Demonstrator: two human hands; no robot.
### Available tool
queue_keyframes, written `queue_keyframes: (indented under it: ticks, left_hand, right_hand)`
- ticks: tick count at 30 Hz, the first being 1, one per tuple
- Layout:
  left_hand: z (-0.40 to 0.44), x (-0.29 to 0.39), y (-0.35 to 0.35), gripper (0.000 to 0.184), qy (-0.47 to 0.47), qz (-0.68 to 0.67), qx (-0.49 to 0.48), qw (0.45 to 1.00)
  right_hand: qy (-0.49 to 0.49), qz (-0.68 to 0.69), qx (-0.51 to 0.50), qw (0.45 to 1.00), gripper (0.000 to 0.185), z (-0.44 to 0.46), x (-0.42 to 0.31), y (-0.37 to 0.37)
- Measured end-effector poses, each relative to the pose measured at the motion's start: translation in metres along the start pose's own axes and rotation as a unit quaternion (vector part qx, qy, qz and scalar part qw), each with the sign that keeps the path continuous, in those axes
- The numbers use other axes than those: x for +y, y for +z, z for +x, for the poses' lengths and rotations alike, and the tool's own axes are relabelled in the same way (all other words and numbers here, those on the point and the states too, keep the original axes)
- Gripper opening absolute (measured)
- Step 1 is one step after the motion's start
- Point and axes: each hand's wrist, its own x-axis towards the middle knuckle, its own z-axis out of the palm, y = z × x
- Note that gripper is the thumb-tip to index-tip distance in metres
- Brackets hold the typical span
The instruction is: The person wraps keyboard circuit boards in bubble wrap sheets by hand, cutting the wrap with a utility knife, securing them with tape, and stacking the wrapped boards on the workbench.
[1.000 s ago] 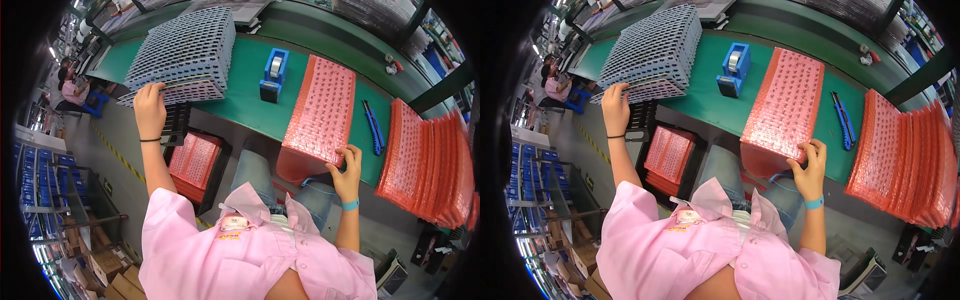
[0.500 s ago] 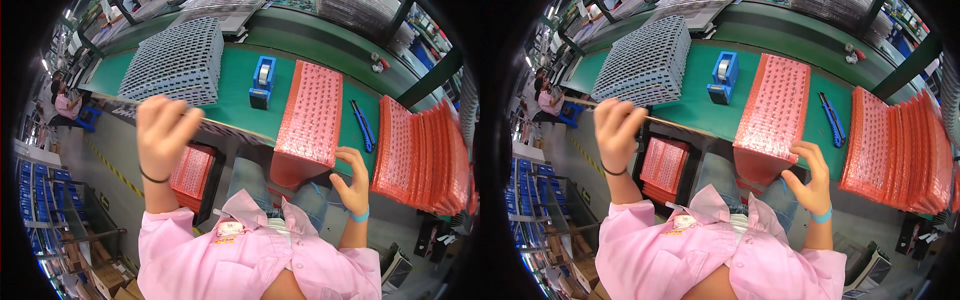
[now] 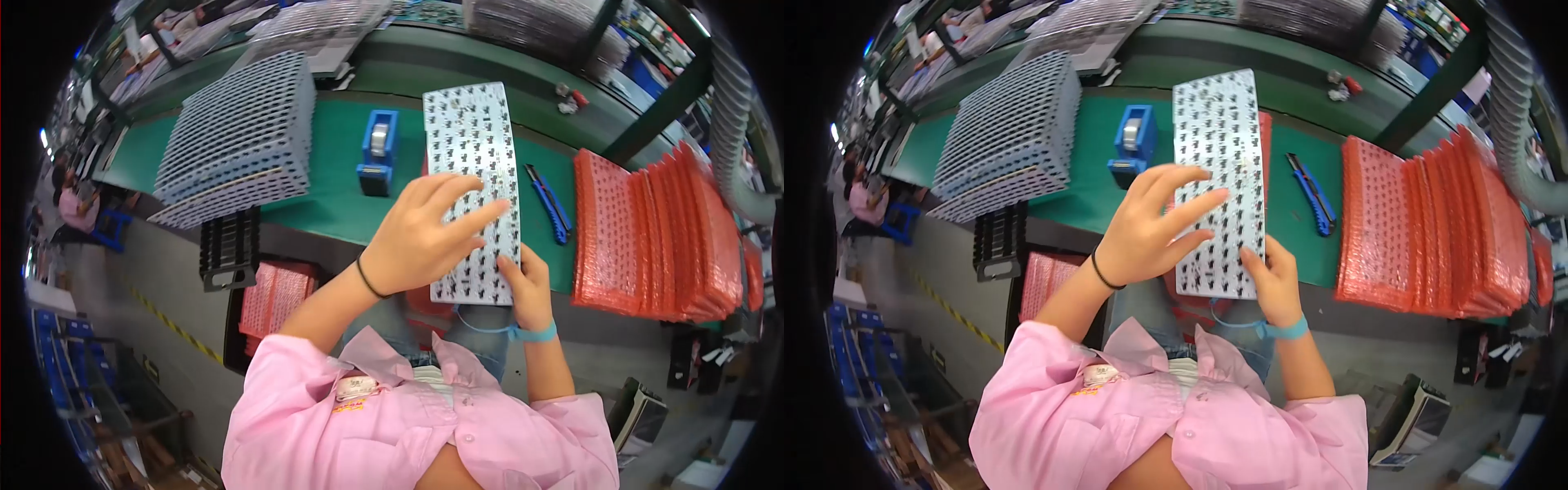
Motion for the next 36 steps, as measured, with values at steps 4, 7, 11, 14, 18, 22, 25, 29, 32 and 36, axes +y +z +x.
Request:
queue_keyframes:
  ticks: [4,7,11,14,18,22,25,29,32,36]
  left_hand:
    - [-0.045,-0.005,0.021,0.051,-0.112,-0.066,-0.063,0.99]
    - [-0.069,-0.017,0.034,0.056,-0.174,-0.091,-0.11,0.974]
    - [-0.084,-0.028,0.046,0.051,-0.191,-0.099,-0.138,0.967]
    - [-0.095,-0.036,0.051,0.048,-0.168,-0.087,-0.15,0.97]
    - [-0.101,-0.037,0.055,0.043,-0.148,-0.078,-0.164,0.972]
    - [-0.097,-0.038,0.051,0.037,-0.147,-0.079,-0.165,0.972]
    - [-0.098,-0.039,0.052,0.034,-0.135,-0.085,-0.159,0.974]
    - [-0.1,-0.04,0.052,0.032,-0.133,-0.089,-0.157,0.975]
    - [-0.097,-0.037,0.051,0.031,-0.134,-0.092,-0.157,0.974]
    - [-0.081,-0.029,0.044,0.025,-0.119,-0.028,-0.151,0.981]
  right_hand:
    - [0.047,0.141,0.053,0.987,0.027,0.027,0.024,-0.004]
    - [0.07,0.187,0.059,0.978,0.03,0.047,0.033,-0.001]
    - [0.038,0.12,0.058,0.99,0.037,0.059,0.039,0.01]
    - [0.05,-0.085,0.052,0.994,0.042,0.059,0.03,0.007]
    - [0.069,-0.331,0.016,0.941,0.049,0.055,0.014,-0.005]
    - [0.064,-0.444,-0.06,0.892,0.049,0.057,-0.009,-0.033]
    - [0.05,-0.393,-0.048,0.917,0.045,0.065,-0.024,-0.062]
    - [0.016,-0.361,-0.02,0.932,0.038,0.09,-0.063,-0.07]
    - [-0.063,-0.45,-0.029,0.89,0.031,0.133,-0.071,-0.06]
    - [-0.153,-0.489,-0.052,0.858,0.034,0.237,-0.034,-0.054]
